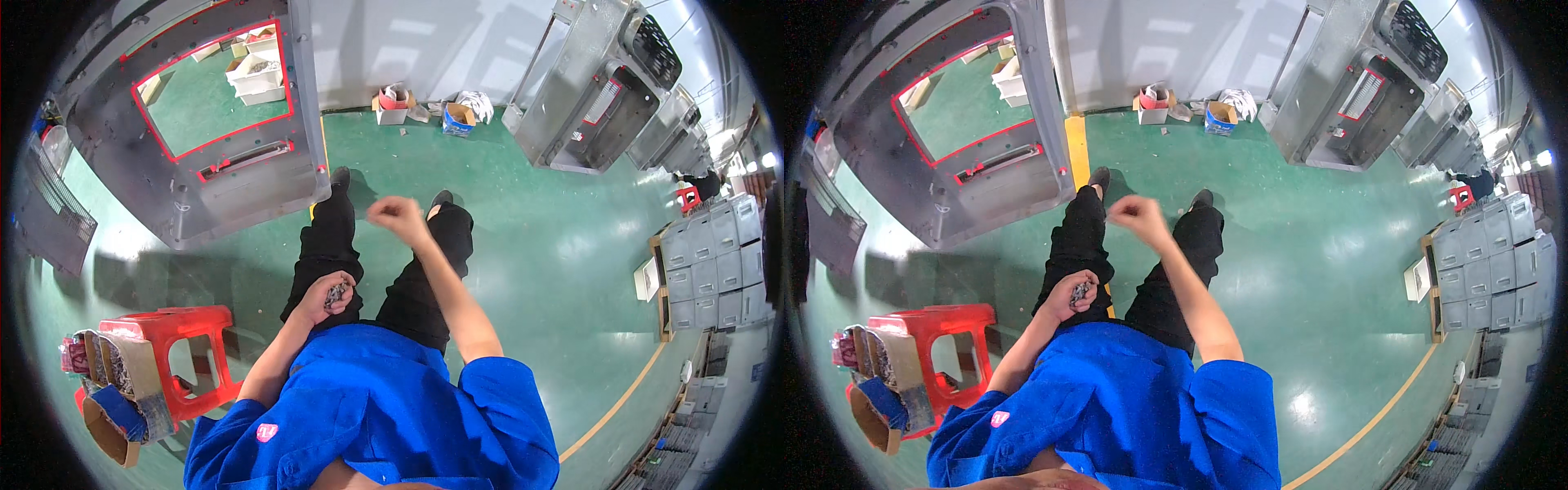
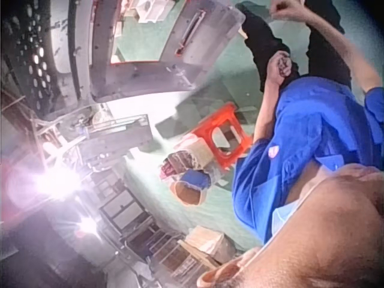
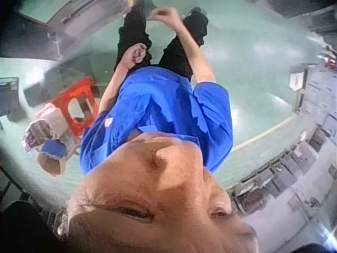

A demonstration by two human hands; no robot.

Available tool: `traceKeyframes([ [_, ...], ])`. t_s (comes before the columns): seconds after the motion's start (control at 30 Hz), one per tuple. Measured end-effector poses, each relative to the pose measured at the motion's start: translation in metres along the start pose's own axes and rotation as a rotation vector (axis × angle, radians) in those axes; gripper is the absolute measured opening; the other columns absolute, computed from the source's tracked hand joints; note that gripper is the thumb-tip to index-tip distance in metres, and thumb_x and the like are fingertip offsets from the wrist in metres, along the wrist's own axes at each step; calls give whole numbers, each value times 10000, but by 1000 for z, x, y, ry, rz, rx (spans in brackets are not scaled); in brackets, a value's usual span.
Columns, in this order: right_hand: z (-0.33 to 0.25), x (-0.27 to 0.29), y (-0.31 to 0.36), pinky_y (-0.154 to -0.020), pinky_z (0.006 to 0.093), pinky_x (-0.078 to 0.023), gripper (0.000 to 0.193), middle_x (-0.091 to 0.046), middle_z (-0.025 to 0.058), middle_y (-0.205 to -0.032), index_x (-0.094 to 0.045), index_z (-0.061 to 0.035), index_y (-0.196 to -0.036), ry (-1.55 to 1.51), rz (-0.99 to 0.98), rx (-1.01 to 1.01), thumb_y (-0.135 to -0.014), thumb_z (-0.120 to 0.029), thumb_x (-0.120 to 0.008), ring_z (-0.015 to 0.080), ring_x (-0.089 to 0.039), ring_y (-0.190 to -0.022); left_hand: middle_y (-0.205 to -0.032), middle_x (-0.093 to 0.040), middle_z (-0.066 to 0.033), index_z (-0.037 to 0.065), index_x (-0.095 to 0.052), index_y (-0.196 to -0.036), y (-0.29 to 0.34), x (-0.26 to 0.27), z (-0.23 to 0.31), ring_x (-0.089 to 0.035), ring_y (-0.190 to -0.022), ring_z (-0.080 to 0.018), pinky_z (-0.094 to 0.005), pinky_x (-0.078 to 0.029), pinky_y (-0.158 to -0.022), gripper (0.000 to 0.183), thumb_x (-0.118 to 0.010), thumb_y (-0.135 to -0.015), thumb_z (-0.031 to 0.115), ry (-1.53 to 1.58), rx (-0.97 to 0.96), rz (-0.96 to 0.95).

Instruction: Manually attaching small metal clips and screws to a grey metal housing unit.

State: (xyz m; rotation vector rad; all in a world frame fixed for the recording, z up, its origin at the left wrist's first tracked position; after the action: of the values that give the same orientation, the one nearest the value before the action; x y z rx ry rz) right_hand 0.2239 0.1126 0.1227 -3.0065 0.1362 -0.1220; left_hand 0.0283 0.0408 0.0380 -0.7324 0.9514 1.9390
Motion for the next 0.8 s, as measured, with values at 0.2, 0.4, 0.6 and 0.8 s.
traceKeyframes([
  [0.2,2,219,26,-614,245,-465,106,-675,64,-815,-678,12,-889,-235,809,210,-790,-13,-649,120,-595,-685,-671,-488,-39,45,-508,-998,1,1,2,-381,-442,-78,-203,-286,-367,164,-472,-930,190,-9,4,52],
  [0.4,-4,364,62,-572,211,-450,151,-679,78,-815,-662,3,-897,-324,1359,329,-752,2,-702,148,-645,-719,-681,-501,-51,36,-500,-1010,-2,1,5,-381,-444,-82,-208,-288,-376,163,-472,-935,177,-34,-3,88],
  [0.6,0,375,56,-567,226,-439,166,-684,75,-801,-673,-14,-872,-351,1573,258,-717,35,-706,159,-655,-704,-682,-503,-49,47,-508,-979,-2,3,1,-380,-446,-80,-204,-287,-382,142,-481,-939,180,-11,27,104],
  [0.8,9,372,48,-574,237,-436,164,-682,71,-793,-673,-1,-864,-311,1627,219,-711,45,-705,162,-655,-706,-683,-497,-38,55,-522,-949,-4,4,0,-376,-451,-73,-199,-285,-387,140,-475,-953,187,-51,46,109],
])
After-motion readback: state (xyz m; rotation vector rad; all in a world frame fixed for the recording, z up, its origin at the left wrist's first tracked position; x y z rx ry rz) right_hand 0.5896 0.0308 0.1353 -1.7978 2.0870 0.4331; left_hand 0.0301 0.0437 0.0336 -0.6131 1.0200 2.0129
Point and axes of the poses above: each hand's wrist, its own y-axis away from the middle knuckle, its own x-axis out of the back of the hand, z = x × y, the point moved 8 cm from there along -y, towards the middle knuckle
